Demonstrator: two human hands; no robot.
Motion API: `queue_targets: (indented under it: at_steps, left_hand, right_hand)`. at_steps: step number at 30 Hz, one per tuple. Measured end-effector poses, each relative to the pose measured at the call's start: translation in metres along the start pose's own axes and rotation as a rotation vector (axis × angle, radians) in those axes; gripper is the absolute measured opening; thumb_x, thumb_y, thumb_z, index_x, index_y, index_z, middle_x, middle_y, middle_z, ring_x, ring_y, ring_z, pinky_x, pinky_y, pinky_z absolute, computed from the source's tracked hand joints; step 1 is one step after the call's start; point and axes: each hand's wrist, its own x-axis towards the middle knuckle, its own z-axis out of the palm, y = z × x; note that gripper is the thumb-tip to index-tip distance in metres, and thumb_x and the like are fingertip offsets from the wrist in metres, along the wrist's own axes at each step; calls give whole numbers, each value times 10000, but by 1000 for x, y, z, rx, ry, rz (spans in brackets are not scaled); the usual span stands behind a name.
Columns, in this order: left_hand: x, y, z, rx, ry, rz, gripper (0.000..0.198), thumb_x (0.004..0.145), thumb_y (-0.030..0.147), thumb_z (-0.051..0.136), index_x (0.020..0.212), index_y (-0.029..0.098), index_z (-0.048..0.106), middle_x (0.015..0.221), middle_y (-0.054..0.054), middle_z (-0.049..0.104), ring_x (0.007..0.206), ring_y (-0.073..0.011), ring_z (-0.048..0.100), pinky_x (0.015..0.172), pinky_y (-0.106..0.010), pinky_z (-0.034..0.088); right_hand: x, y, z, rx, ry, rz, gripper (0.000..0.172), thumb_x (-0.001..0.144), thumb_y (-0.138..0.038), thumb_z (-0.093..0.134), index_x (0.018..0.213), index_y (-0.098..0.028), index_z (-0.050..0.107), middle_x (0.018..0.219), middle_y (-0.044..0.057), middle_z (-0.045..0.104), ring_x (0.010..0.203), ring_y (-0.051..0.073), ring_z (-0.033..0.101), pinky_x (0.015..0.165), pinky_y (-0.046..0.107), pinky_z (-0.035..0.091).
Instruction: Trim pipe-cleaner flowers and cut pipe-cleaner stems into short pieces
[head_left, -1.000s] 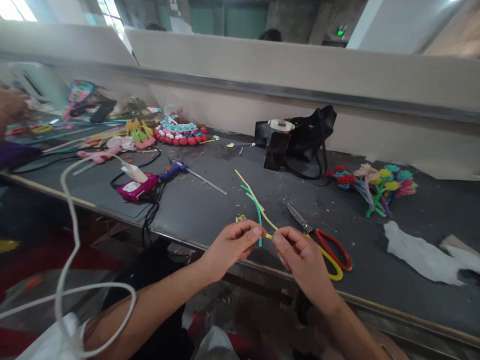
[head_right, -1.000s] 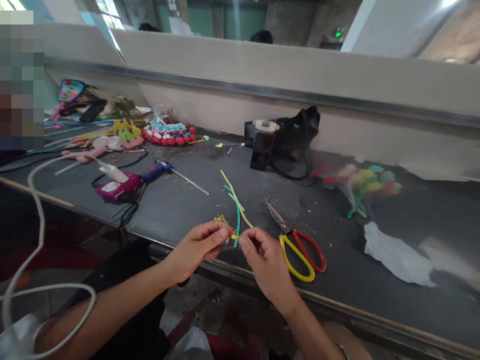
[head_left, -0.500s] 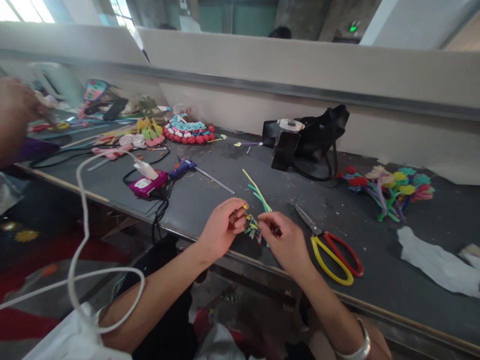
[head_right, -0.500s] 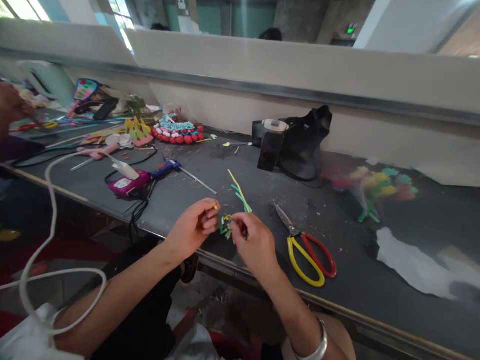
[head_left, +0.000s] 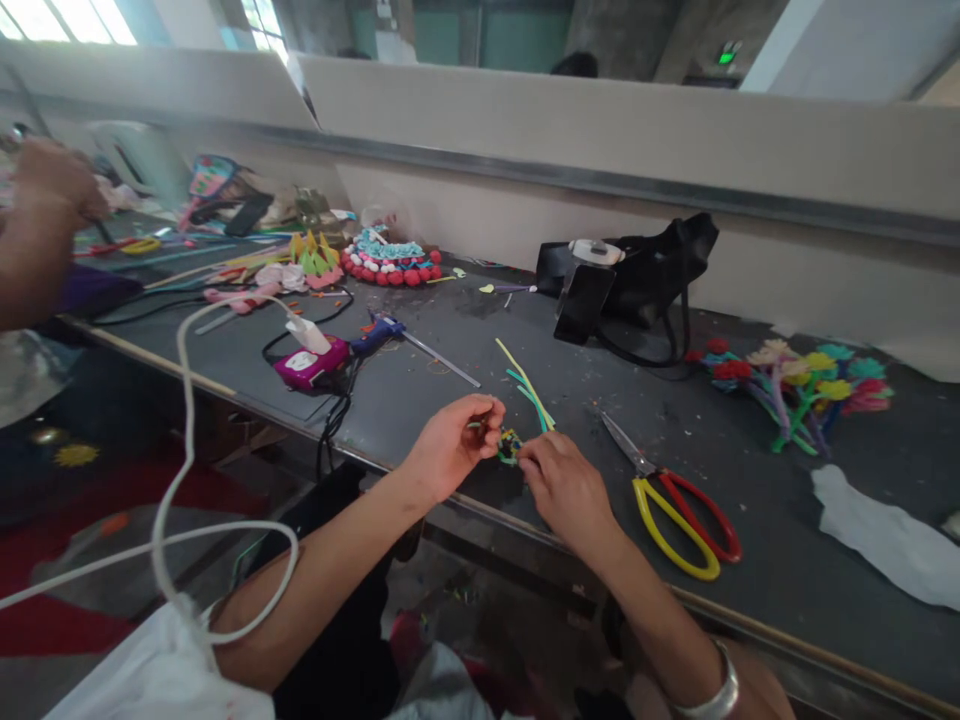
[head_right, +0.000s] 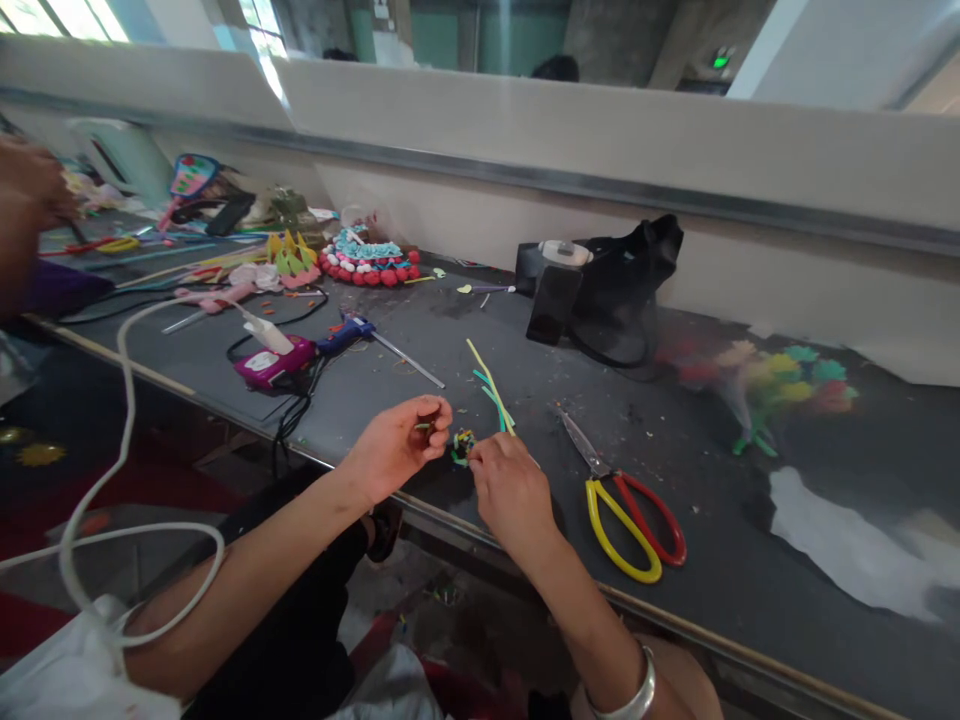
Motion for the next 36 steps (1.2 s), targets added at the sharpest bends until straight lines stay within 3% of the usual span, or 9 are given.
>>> queue_targets:
  at_steps: [5, 11, 13, 17, 20, 23, 26, 30, 36]
  left_hand:
    - [-4, -6, 2, 379, -72, -18, 131, 731, 250, 668, 784, 142, 616, 540, 65, 403, 457, -49, 315, 433, -202, 177]
    - [-2, -18, 2, 948, -55, 223, 158, 737, 311, 662, 756, 155, 646, 644, 32, 530, 613, -92, 435, 581, -225, 326]
    - [0, -19, 1, 1038, -62, 273, 147, 746, 304, 638, 720, 160, 635, 635, 34, 536, 626, -103, 448, 603, -231, 337]
    - [1, -19, 1, 956, -39, 222, 141, 711, 289, 634, 659, 159, 621, 574, 47, 501, 571, -98, 422, 558, -222, 305]
    - [0, -19, 3, 879, -17, 187, 135, 661, 262, 661, 597, 152, 617, 545, 45, 499, 556, -92, 410, 552, -219, 290]
    - [-1, -19, 5, 788, 0, 127, 114, 629, 235, 672, 571, 152, 620, 518, 49, 484, 512, -75, 371, 513, -213, 255]
    - [-2, -15, 5, 677, 34, 44, 97, 619, 217, 664, 568, 150, 615, 469, 65, 415, 437, -49, 273, 450, -219, 153]
    - [-1, -1, -2, 534, 63, 78, 127, 625, 212, 679, 563, 154, 584, 437, 81, 336, 388, -30, 215, 427, -232, 87]
    - [2, 4, -7, 391, -72, -16, 118, 647, 169, 659, 607, 159, 548, 472, 102, 259, 377, -17, 184, 420, -220, 80]
  right_hand:
    - [0, 8, -5, 163, 55, 81, 121, 940, -194, 433, 908, -202, 550, 861, 28, 627, 816, 181, 593, 738, 283, 440]
    - [-2, 8, -6, 261, 73, 122, 129, 937, -222, 436, 902, -207, 559, 844, 16, 633, 782, 178, 596, 711, 287, 436]
    - [-2, 7, -6, 275, 72, 118, 134, 934, -217, 436, 903, -206, 566, 853, 21, 640, 795, 180, 599, 719, 290, 442]
    - [-2, 5, -8, 266, 61, 56, 191, 882, -187, 518, 1058, -202, 592, 988, 44, 652, 915, 194, 596, 813, 309, 446]
    - [-3, 4, -7, 117, 63, -67, 274, 883, -194, 561, 1151, -208, 613, 1071, 69, 651, 1001, 224, 571, 854, 350, 411]
    - [-3, 5, -7, -3, 77, -107, 159, 929, -223, 540, 1017, -212, 672, 977, 62, 682, 935, 220, 583, 795, 346, 378]
    - [-2, 10, -9, 0, 79, -88, 157, 942, -231, 536, 898, -219, 686, 909, 37, 693, 881, 202, 585, 777, 334, 349]
    - [-3, 22, -18, 54, 99, -41, 176, 933, -224, 541, 861, -216, 701, 879, 32, 693, 878, 201, 583, 796, 330, 350]
    - [-7, 24, -23, 178, 124, 13, 210, 937, -269, 528, 869, -220, 720, 845, 28, 699, 837, 184, 617, 770, 303, 424]
